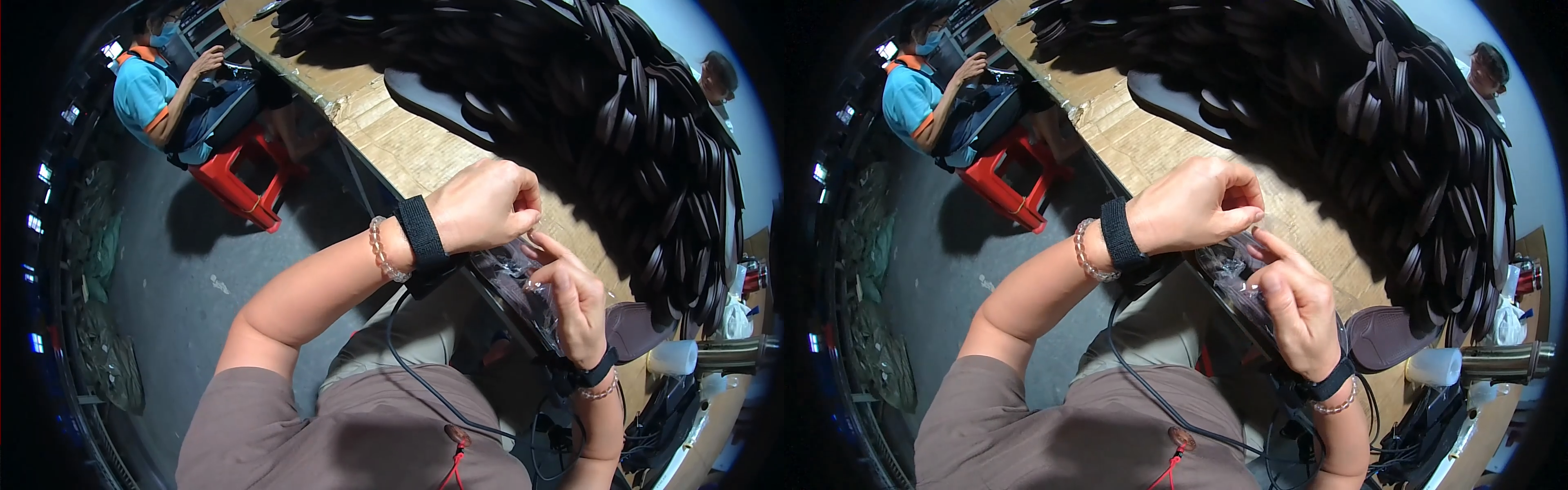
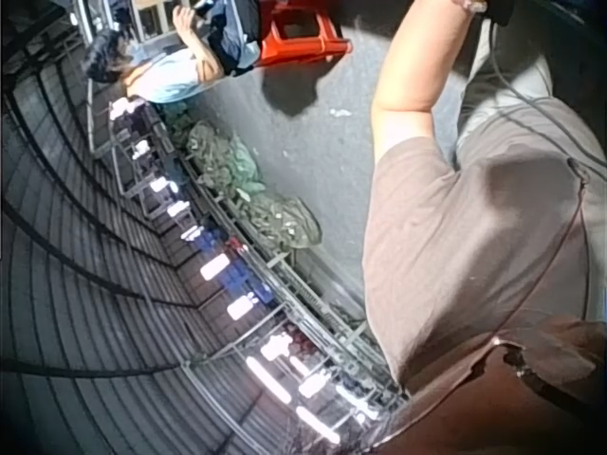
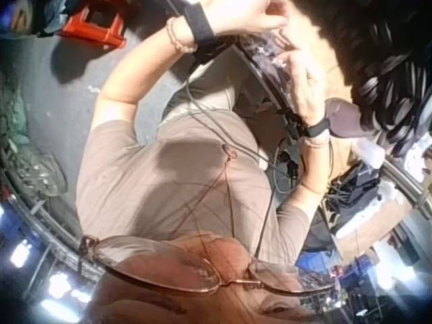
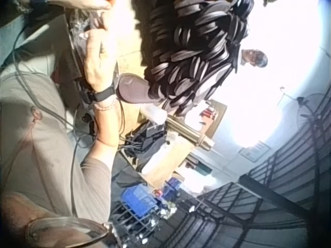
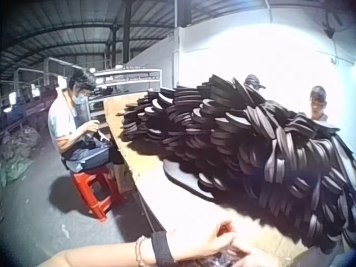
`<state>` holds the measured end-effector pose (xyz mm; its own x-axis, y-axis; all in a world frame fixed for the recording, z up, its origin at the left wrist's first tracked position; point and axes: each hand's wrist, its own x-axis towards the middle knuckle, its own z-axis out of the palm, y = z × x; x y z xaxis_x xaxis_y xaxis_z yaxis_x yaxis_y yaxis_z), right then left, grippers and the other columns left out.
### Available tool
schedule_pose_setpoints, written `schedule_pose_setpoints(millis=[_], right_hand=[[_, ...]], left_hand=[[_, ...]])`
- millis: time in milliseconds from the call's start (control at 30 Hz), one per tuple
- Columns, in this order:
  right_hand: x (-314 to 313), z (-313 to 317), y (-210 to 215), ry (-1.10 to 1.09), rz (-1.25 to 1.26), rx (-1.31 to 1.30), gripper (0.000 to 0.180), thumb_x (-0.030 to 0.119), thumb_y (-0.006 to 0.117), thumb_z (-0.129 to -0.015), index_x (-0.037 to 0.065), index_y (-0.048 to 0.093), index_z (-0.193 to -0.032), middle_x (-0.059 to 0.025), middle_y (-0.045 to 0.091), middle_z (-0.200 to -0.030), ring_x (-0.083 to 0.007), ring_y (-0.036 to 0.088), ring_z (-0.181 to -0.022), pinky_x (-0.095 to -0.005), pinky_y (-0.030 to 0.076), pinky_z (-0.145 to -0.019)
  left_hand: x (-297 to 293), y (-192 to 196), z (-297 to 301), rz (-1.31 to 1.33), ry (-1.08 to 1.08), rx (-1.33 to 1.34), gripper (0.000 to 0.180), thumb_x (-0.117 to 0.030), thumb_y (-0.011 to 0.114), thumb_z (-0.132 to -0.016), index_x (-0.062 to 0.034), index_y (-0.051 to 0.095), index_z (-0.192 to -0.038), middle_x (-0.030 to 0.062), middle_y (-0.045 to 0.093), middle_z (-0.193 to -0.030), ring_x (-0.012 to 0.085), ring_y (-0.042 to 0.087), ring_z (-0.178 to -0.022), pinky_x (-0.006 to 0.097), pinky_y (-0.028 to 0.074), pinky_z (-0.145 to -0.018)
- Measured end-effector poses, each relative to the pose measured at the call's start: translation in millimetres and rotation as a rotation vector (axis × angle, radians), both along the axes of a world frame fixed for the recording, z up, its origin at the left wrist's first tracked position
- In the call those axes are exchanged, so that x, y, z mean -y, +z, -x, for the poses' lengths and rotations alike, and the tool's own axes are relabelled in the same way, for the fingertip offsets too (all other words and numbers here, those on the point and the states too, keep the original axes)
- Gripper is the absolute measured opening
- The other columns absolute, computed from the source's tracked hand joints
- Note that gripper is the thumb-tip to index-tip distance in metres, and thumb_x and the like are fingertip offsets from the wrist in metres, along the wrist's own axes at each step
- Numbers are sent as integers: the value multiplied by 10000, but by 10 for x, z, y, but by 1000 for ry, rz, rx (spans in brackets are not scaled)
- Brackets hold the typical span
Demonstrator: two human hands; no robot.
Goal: Wrapping shoe soles in plastic protective film.
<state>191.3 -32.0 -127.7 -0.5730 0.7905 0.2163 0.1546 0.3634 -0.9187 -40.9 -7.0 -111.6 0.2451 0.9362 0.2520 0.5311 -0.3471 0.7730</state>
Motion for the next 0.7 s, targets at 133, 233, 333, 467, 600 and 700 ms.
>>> schedule_pose_setpoints(millis=[133, 233, 333, 467, 600, 700], right_hand=[[14, 129, 37, -205, 96, 36, 300, 211, 670, -1037, -75, 693, -947, -137, 761, -941, -97, 647, -766, -271, 541, -736], [34, 217, 152, -255, 187, 83, 297, 212, 738, -995, -63, 678, -899, -81, 739, -847, -107, 650, -700, -261, 532, -673], [61, 285, 157, -290, -9, 191, 247, 172, 812, -915, -28, 679, -854, -50, 694, -712, -90, 613, -594, -263, 493, -576], [66, 264, 81, -304, -58, 261, 177, 120, 805, -892, -6, 700, -828, -61, 670, -661, -93, 605, -563, -264, 474, -550], [152, 187, 14, -333, 27, 161, 129, 80, 786, -895, -12, 710, -845, -73, 685, -680, -115, 640, -589, -266, 502, -580], [243, 140, -11, -304, -57, 174, 106, 58, 776, -896, -16, 711, -857, -73, 699, -704, -115, 665, -630, -263, 526, -621]], left_hand=[[31, -9, 10, 13, 85, 38, 191, -160, 739, -902, 29, 740, -924, 167, 747, -804, 242, 744, -747, 347, 588, -706], [30, -48, -10, 1, 102, 43, 200, -165, 739, -896, 34, 736, -918, 166, 743, -798, 243, 745, -745, 346, 587, -700], [22, -42, -36, -11, 103, 49, 200, -162, 732, -897, 37, 733, -919, 171, 743, -804, 250, 747, -750, 352, 587, -702], [-10, -45, -39, -23, 105, 43, 206, -166, 730, -903, 39, 732, -924, 181, 744, -817, 268, 747, -766, 363, 589, -715], [-90, -83, 1, -20, 90, 38, 215, -175, 728, -920, 39, 735, -941, 190, 749, -841, 296, 748, -797, 380, 590, -749], [-150, -82, 23, 13, 69, 19, 221, -182, 722, -932, 38, 737, -956, 195, 754, -877, 306, 749, -835, 391, 589, -781]])
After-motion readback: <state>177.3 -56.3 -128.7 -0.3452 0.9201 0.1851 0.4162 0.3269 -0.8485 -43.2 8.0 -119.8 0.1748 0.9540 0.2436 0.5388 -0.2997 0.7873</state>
